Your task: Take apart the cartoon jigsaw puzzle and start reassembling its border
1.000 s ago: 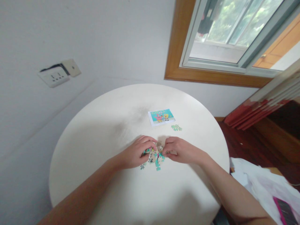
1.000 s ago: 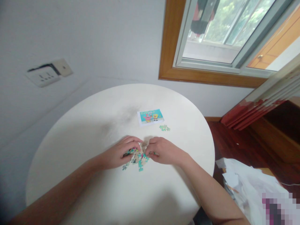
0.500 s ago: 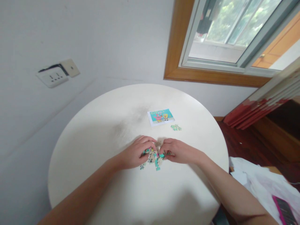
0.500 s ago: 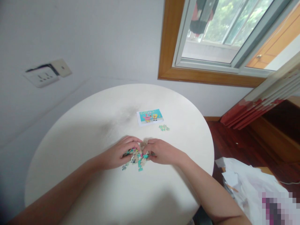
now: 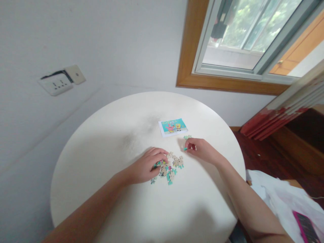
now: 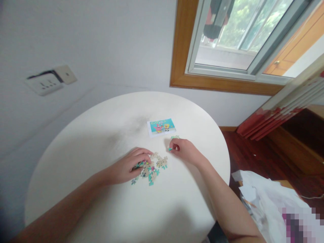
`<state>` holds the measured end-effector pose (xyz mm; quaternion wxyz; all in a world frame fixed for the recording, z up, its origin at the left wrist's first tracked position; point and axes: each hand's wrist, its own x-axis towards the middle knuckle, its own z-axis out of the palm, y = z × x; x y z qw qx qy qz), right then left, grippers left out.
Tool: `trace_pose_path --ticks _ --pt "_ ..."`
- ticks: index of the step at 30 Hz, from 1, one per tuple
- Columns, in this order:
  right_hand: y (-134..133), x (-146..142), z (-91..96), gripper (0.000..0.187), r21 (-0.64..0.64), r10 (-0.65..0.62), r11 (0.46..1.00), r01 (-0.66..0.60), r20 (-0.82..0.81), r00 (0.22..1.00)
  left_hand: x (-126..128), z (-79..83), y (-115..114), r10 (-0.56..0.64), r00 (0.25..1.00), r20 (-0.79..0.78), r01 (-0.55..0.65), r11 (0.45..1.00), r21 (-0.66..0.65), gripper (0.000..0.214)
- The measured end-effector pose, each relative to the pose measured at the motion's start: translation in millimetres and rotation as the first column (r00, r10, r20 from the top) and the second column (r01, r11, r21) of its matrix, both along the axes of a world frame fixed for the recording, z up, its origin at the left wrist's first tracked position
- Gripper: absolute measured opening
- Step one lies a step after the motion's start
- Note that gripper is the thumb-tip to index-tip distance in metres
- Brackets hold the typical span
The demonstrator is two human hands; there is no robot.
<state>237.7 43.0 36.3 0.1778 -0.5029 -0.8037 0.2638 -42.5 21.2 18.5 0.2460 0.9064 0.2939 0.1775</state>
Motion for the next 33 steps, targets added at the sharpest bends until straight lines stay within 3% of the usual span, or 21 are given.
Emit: trace_pose_path --ticks 5,11,21,23,26,29,33 --pt "13 18 -6.7 0.018 0.126 -0.136 0.986 0.111 0.219 0.966 1 1.7 0 0.003 1.000 -0.010 -0.003 1.000 -0.005 0.036" --pt "7 17 -5.2 0.014 0.129 -0.120 0.988 0.087 0.273 0.954 0 3.3 -2 0.004 1.000 -0.015 -0.005 1.000 -0.009 0.038" --pt "13 20 -5.9 0.021 0.165 -0.202 0.973 0.163 0.261 0.944 2 2.0 0 0.008 1.000 -0.011 -0.008 1.000 0.003 0.036" --pt "8 17 -2.5 0.019 0.159 -0.147 0.980 0.119 0.178 0.973 2 1.8 0 0.008 1.000 -0.008 -0.008 1.000 0.006 0.036" --pt "0 9 2.7 0.018 0.056 0.087 0.994 -0.089 0.033 0.996 1 1.1 0 0.009 1.000 -0.008 -0.009 1.000 0.006 0.037" --pt "-8 1 5.5 0.021 -0.114 0.300 0.946 -0.303 -0.043 0.953 1 0.4 0 0.014 1.000 -0.007 -0.014 1.000 0.007 0.037" --pt "-12 -2 3.6 0.028 -0.203 0.345 0.915 -0.348 -0.052 0.937 1 -0.3 0 0.008 1.000 -0.004 -0.008 1.000 0.008 0.037"
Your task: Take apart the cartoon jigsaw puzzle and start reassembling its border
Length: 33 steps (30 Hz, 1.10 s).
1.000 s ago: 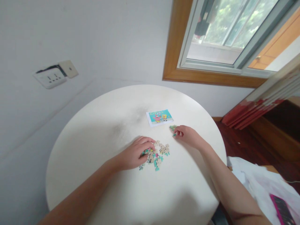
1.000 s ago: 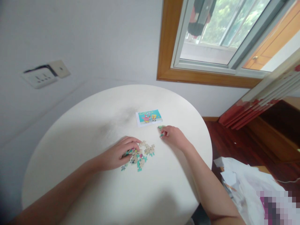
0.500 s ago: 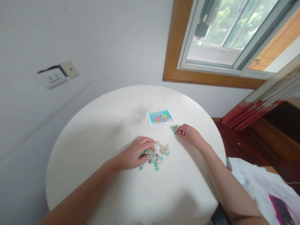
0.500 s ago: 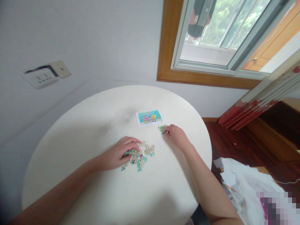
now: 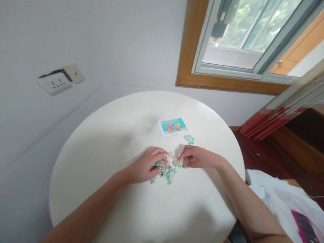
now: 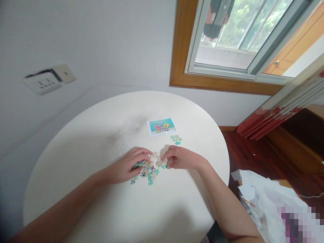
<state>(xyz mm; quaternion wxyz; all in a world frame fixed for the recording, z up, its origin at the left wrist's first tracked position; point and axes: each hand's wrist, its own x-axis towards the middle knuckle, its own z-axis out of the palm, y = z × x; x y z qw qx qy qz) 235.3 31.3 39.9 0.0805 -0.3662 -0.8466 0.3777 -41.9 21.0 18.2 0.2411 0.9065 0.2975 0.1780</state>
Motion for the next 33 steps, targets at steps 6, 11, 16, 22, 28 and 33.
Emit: trace_pose_path --ticks 6,11,16,22,28,33 --pt "1 -2 -5.3 0.024 0.051 0.011 0.999 -0.009 -0.044 0.999 0 -0.2 0 0.005 1.000 -0.007 -0.005 1.000 -0.004 0.039" --pt "3 -5 -2.6 0.024 0.089 0.035 0.996 -0.029 -0.062 0.997 0 1.2 -1 0.007 1.000 -0.014 -0.007 1.000 -0.010 0.040" --pt "4 -6 -0.4 0.025 0.131 0.018 0.991 -0.011 -0.055 0.998 1 1.6 -1 0.009 1.000 -0.008 -0.009 1.000 -0.017 0.038" --pt "6 -10 -4.9 0.023 0.179 -0.040 0.983 0.047 -0.043 0.998 0 0.3 0 0.011 1.000 -0.002 -0.011 1.000 -0.011 0.038" --pt "10 -14 -17.4 0.023 0.233 -0.087 0.968 0.094 -0.040 0.995 0 0.2 0 0.012 1.000 0.003 -0.012 1.000 -0.020 0.039" --pt "11 -12 -18.4 0.027 0.246 -0.095 0.963 0.108 -0.065 0.993 0 -1.5 -1 0.016 1.000 0.002 -0.016 1.000 -0.016 0.039"
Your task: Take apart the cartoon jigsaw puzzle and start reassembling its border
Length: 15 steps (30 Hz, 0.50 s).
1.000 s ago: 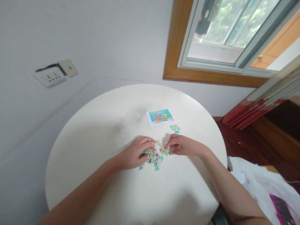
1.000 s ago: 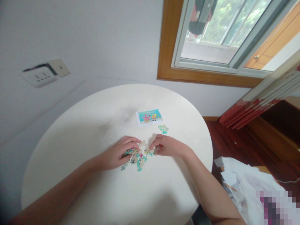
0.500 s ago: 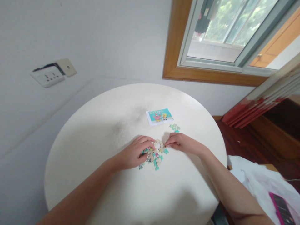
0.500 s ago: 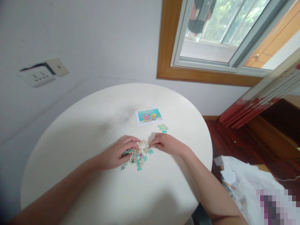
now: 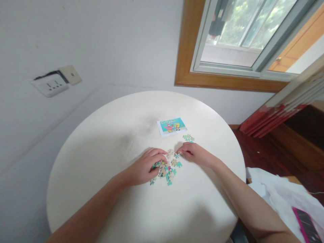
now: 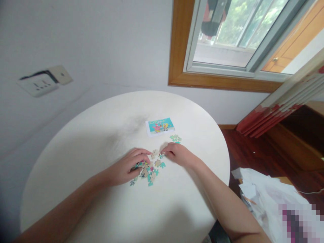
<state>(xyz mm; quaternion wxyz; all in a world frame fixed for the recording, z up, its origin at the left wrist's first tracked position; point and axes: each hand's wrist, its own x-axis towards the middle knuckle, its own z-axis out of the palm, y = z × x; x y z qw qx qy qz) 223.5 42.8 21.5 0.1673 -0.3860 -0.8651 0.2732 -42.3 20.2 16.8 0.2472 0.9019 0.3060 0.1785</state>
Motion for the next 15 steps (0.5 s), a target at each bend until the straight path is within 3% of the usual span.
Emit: trace_pose_path --ticks 6,10,15 --pt "-1 1 5.2 0.025 -0.021 -0.046 0.999 0.045 -0.028 0.999 0 -0.9 0 0.005 1.000 0.001 -0.005 1.000 -0.005 0.038" --pt "-4 5 9.9 0.018 -0.128 0.035 0.991 -0.040 -0.048 0.998 0 -3.3 1 0.004 1.000 0.014 -0.004 1.000 0.009 0.033" --pt "-6 9 10.9 0.026 -0.211 0.110 0.972 -0.107 0.000 0.994 0 -7.1 3 0.014 0.999 0.032 -0.014 1.000 0.024 0.029"
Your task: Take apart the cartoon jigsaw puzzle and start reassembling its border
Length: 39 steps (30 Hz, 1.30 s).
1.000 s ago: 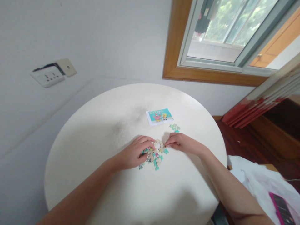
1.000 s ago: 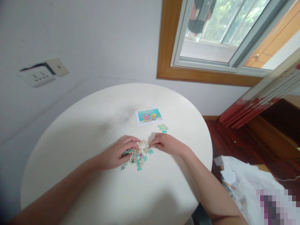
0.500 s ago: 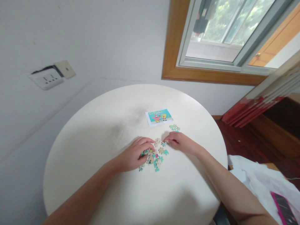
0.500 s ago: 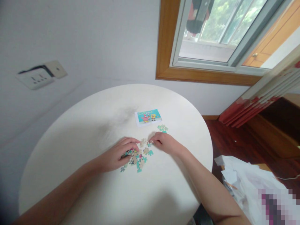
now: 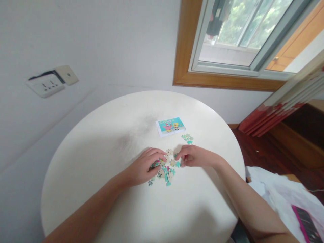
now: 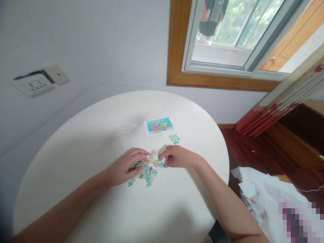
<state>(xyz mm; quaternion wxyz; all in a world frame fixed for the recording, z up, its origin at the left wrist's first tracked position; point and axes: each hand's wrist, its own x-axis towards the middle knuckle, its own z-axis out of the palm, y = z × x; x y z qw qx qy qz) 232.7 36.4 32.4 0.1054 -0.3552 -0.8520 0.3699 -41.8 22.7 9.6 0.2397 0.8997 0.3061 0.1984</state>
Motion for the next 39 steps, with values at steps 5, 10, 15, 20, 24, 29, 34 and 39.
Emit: trace_pose_path --ticks 5,10,15,20,24,29,34,39 --pt "-1 -2 0.3 0.016 -0.025 0.026 0.999 -0.026 -0.022 0.999 1 -0.5 1 0.002 1.000 0.004 -0.002 1.000 -0.002 0.027" --pt "-2 1 0.3 0.015 -0.023 0.041 0.999 -0.040 0.030 0.999 3 1.5 3 0.000 1.000 0.002 0.000 1.000 0.004 0.025" --pt "7 20 -2.4 0.021 0.073 -0.154 0.987 0.146 0.118 0.981 4 3.6 4 -0.010 1.000 -0.002 0.010 1.000 0.014 0.023" --pt "19 39 -1.7 0.021 0.263 -0.454 0.877 0.402 0.180 0.872 3 2.6 4 -0.019 1.000 0.001 0.019 1.000 0.013 0.024" --pt "22 43 -2.1 0.019 0.275 -0.473 0.867 0.416 0.191 0.860 3 2.3 5 -0.016 1.000 0.006 0.016 1.000 0.007 0.024" --pt "25 46 -9.7 0.020 0.317 -0.513 0.839 0.443 0.184 0.838 3 2.2 5 -0.011 1.000 -0.001 0.011 1.000 0.001 0.025" --pt "23 42 -7.2 0.026 0.337 -0.544 0.812 0.477 0.139 0.828 3 1.2 5 -0.014 1.000 -0.005 0.014 1.000 -0.008 0.025" --pt "1 14 9.7 0.024 0.227 -0.228 0.947 0.229 -0.031 0.973 2 -1.9 5 -0.014 1.000 0.007 0.014 1.000 -0.005 0.027"
